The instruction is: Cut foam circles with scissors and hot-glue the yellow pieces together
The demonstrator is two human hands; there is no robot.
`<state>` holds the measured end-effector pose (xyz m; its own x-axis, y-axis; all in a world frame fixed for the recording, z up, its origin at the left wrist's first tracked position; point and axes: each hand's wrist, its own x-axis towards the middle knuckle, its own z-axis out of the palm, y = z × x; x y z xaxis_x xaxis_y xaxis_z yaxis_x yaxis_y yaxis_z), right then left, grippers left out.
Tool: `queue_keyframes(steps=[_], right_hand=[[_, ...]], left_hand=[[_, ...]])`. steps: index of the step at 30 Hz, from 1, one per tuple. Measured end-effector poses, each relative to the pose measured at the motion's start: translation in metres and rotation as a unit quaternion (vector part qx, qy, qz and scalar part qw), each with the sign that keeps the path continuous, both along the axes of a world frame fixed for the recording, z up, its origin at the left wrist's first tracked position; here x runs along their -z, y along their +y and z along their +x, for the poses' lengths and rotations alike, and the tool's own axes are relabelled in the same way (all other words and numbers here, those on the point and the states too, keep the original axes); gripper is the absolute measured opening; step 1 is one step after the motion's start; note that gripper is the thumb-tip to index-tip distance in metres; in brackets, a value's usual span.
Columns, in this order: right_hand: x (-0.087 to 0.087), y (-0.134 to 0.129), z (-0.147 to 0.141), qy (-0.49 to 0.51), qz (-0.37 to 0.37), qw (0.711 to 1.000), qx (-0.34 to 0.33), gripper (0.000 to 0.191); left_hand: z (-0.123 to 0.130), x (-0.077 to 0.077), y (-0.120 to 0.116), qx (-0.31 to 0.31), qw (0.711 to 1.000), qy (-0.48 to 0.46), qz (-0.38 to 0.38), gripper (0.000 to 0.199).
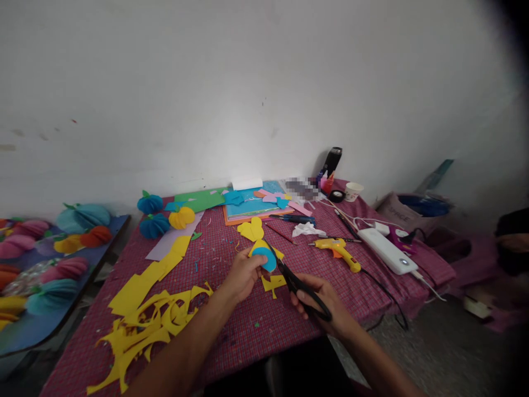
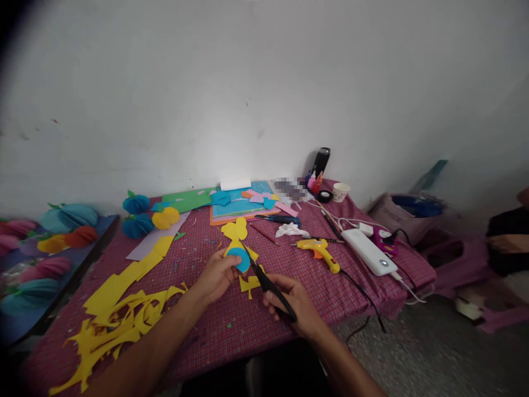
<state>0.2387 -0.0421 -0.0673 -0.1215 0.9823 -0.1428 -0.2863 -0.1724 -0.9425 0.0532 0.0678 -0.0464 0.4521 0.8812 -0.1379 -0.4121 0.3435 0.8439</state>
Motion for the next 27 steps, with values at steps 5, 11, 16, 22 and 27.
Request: queue_keyframes(steps=[5,11,16,22,27], right_hand=[[0.0026,-0.0018,0.0015,0.000,-0.001,1.000,-0.001,0.038],[-0.0026,0.0007,-0.0068,0.020,0.004,1.000,0.005,0.036],[-0.0031,0.0033,-0.0060,0.010,0.004,1.000,0.006,0.041],[-0.0014,0.0005,-0.0019,0.005,-0.006,1.000,0.004,0.041],[-0.0008,-0.0002,0.0009,0.009,-0.004,1.000,0.000,0.040]], left_hand=[[-0.0002,0.0033,0.0001,0.013,1.000,0.003,0.010,0.018],[-0.0009,0.0003,-0.0005,0.014,1.000,0.003,0.010,0.020],[-0.0013,0.0004,-0.0003,0.022,1.000,0.000,0.009,0.021],[-0.0010,0.0049,-0.0001,0.027,1.000,-0.007,0.010,0.022],[-0.0023,0.0066,0.0001,0.037,0.999,-0.001,0.008,0.022]])
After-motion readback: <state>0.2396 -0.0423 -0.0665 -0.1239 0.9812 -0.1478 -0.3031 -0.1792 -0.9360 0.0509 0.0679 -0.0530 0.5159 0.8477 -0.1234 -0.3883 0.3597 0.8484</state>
